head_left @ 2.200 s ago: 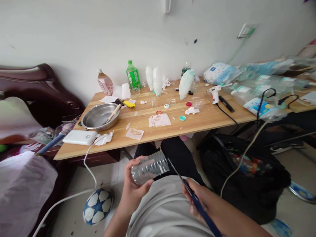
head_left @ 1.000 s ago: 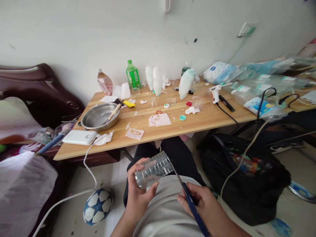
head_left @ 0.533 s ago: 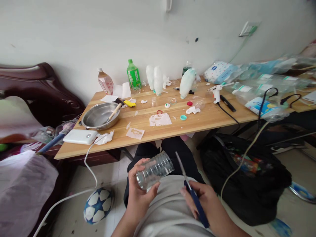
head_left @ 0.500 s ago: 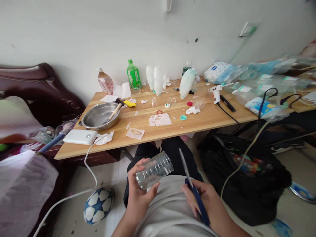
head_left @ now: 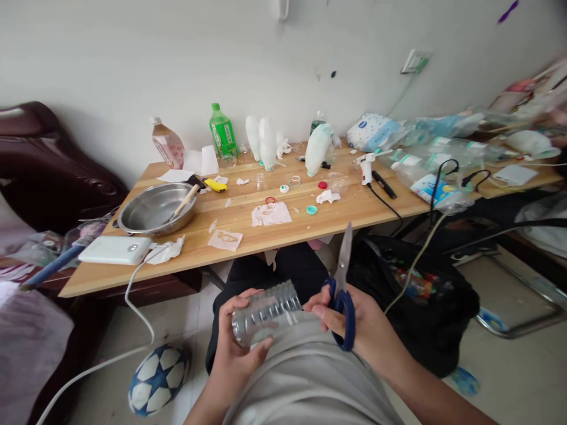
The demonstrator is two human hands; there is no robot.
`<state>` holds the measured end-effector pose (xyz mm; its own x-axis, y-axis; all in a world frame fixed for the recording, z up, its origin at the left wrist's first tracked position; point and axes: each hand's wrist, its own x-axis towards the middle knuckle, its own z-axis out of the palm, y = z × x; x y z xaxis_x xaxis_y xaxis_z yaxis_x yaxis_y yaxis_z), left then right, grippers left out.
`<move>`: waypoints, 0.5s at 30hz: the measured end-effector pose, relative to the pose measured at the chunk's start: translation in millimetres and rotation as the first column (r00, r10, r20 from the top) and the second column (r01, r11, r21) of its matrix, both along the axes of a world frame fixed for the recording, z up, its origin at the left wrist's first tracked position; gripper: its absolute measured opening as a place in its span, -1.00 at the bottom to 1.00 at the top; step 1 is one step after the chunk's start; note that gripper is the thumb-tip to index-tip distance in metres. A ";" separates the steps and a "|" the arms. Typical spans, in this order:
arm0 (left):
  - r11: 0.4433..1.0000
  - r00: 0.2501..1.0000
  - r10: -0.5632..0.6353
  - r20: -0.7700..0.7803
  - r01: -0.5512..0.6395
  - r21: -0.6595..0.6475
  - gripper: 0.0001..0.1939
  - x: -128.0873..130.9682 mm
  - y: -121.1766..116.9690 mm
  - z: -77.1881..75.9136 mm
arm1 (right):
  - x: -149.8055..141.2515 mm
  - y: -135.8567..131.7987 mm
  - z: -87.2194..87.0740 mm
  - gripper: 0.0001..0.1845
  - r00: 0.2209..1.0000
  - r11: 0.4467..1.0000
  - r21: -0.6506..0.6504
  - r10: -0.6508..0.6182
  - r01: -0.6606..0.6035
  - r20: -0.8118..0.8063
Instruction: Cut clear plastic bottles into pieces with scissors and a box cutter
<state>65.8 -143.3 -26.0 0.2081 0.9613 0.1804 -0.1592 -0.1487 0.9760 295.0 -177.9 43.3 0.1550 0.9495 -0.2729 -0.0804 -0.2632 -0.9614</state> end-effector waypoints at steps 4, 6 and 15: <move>0.993 0.993 -0.056 -0.100 0.066 0.097 -0.45 3.6 0.2 0.6 | -2.0 5.3 6.6 -0.44 0.995 0.997 -0.053 0.052 -0.056 -0.089; 0.988 0.990 -0.074 -0.116 0.089 0.129 -0.46 6.7 -0.4 2.1 | -3.2 5.5 6.2 -0.44 0.993 0.997 -0.067 0.028 -0.036 -0.114; 0.961 0.988 -0.094 -0.125 0.123 0.247 -0.40 8.0 0.7 -6.5 | -2.2 6.0 -8.9 -0.51 0.995 0.996 -0.073 -0.054 0.048 -0.084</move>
<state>73.8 -142.6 -32.5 0.3411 0.8577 0.3847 -0.0807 -0.3810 0.9210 292.8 -171.9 34.4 0.1757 0.9188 -0.3536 -0.1773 -0.3238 -0.9294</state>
